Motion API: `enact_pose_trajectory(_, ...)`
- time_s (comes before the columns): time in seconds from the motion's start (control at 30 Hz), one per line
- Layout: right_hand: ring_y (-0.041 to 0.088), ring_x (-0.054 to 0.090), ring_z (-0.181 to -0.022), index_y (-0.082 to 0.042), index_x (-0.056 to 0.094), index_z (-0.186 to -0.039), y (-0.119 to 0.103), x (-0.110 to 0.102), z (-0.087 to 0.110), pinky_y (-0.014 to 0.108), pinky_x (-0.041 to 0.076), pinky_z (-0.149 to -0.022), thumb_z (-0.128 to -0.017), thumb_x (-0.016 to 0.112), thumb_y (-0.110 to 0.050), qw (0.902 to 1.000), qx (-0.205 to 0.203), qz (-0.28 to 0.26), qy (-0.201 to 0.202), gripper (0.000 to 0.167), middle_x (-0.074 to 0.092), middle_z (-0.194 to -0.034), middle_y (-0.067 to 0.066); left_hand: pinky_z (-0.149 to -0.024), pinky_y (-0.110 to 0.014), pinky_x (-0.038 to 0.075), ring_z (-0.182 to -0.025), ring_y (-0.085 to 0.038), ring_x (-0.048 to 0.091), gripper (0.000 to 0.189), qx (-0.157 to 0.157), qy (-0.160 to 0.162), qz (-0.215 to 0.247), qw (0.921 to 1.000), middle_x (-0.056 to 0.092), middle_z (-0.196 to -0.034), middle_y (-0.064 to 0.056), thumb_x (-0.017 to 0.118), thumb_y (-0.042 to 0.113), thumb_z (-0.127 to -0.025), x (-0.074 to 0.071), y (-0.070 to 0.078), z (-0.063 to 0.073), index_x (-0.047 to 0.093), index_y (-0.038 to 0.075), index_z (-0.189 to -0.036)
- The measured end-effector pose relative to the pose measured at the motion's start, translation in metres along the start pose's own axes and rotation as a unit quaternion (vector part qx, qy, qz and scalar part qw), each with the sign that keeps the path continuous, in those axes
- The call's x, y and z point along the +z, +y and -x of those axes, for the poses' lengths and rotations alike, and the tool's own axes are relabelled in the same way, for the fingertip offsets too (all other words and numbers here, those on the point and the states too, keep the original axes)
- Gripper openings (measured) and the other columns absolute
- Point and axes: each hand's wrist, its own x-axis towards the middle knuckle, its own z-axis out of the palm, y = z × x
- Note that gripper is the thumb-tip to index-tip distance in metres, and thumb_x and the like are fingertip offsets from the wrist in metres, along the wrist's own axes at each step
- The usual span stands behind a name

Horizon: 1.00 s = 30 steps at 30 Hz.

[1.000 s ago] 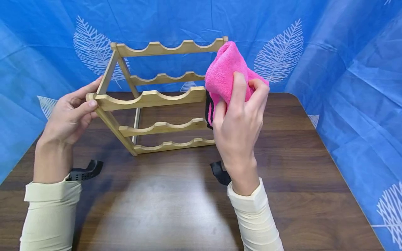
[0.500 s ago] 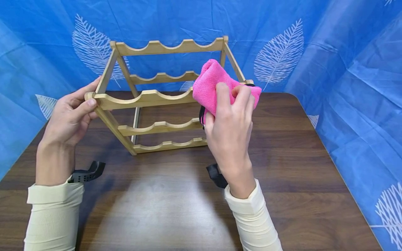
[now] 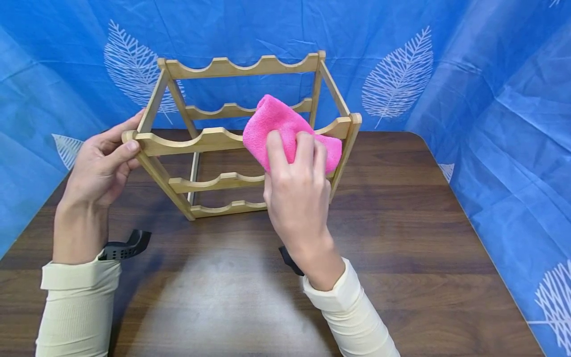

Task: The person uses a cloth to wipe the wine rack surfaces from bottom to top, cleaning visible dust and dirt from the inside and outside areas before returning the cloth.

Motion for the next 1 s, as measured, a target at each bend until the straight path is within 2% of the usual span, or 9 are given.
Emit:
enact_pose_trajectory(0.13, 0.043, 0.052, -0.102, -0.005, 0.064, -0.118, -0.014, 0.009, 0.006, 0.055, 0.055, -0.073, -0.084, 0.072, -0.008, 0.9997, -0.022, -0.007, -0.002, 0.035, 0.054, -0.11, 0.026, -0.087, -0.027, 0.054, -0.104, -0.019, 0.063, 0.047, 0.003, 0.013, 0.006, 0.9999, 0.045, -0.15, -0.013, 0.06, -0.007, -0.094, -0.001, 0.0, 0.001, 0.051, 0.0, -0.14)
enact_pose_trajectory(0.3, 0.04, 0.053, -0.101, -0.007, 0.067, -0.119, -0.033, 0.025, 0.019, 0.052, 0.058, -0.065, -0.087, 0.067, -0.006, 0.995, -0.084, -0.039, -0.037, 0.032, 0.056, -0.111, 0.023, -0.085, -0.027, 0.055, -0.104, -0.019, 0.063, 0.046, 0.005, 0.015, 0.015, 0.9997, 0.044, -0.15, -0.012, 0.06, -0.007, -0.094, -0.002, -0.001, 0.001, 0.052, 0.0, -0.139)
enact_pose_trajectory(0.43, 0.038, 0.054, -0.101, -0.008, 0.067, -0.118, -0.037, 0.034, 0.025, 0.05, 0.059, -0.063, -0.088, 0.066, -0.006, 0.9914, -0.105, -0.062, -0.047, 0.03, 0.057, -0.111, 0.021, -0.085, -0.027, 0.055, -0.104, -0.02, 0.062, 0.046, 0.005, 0.014, 0.003, 0.9999, 0.043, -0.151, -0.012, 0.06, -0.007, -0.094, -0.001, -0.002, 0.0, 0.052, 0.0, -0.139)
enact_pose_trajectory(0.53, 0.037, 0.056, -0.098, -0.007, 0.067, -0.116, -0.032, 0.036, 0.025, 0.051, 0.058, -0.064, -0.086, 0.069, -0.005, 0.9917, -0.096, -0.08, -0.03, 0.03, 0.058, -0.108, 0.022, -0.086, -0.026, 0.054, -0.105, -0.021, 0.06, 0.047, 0.004, 0.012, -0.008, 0.9999, 0.042, -0.152, -0.012, 0.059, -0.006, -0.095, 0.001, -0.002, 0.0, 0.051, 0.0, -0.14)
enact_pose_trajectory(0.7, 0.038, 0.057, -0.093, -0.003, 0.066, -0.114, -0.016, 0.025, 0.014, 0.05, 0.055, -0.076, -0.086, 0.068, -0.003, 0.9933, -0.061, -0.098, -0.011, 0.028, 0.058, -0.103, 0.023, -0.086, -0.027, 0.054, -0.105, -0.021, 0.061, 0.047, 0.005, 0.009, -0.003, 0.9999, 0.042, -0.152, -0.013, 0.059, -0.007, -0.095, 0.003, -0.002, 0.0, 0.049, -0.001, -0.141)
enact_pose_trajectory(0.83, 0.037, 0.056, -0.088, -0.002, 0.066, -0.114, -0.003, 0.011, 0.006, 0.048, 0.053, -0.075, -0.084, 0.07, -0.003, 0.996, -0.019, -0.082, -0.031, 0.031, 0.057, -0.104, 0.023, -0.084, -0.026, 0.055, -0.1, -0.017, 0.064, 0.047, 0.009, 0.01, 0.009, 0.9999, 0.043, -0.151, -0.014, 0.058, -0.008, -0.095, 0.002, -0.003, 0.001, 0.05, -0.002, -0.14)
enact_pose_trajectory(1.0, 0.037, 0.055, -0.09, -0.001, 0.064, -0.116, 0.011, -0.003, 0.001, 0.051, 0.053, -0.073, -0.081, 0.072, -0.001, 0.9957, 0.031, -0.068, -0.055, 0.037, 0.055, -0.106, 0.025, -0.083, -0.026, 0.055, -0.098, -0.016, 0.064, 0.047, 0.01, 0.01, 0.011, 0.9998, 0.043, -0.151, -0.014, 0.058, -0.008, -0.095, 0.001, -0.003, 0.001, 0.05, -0.001, -0.14)
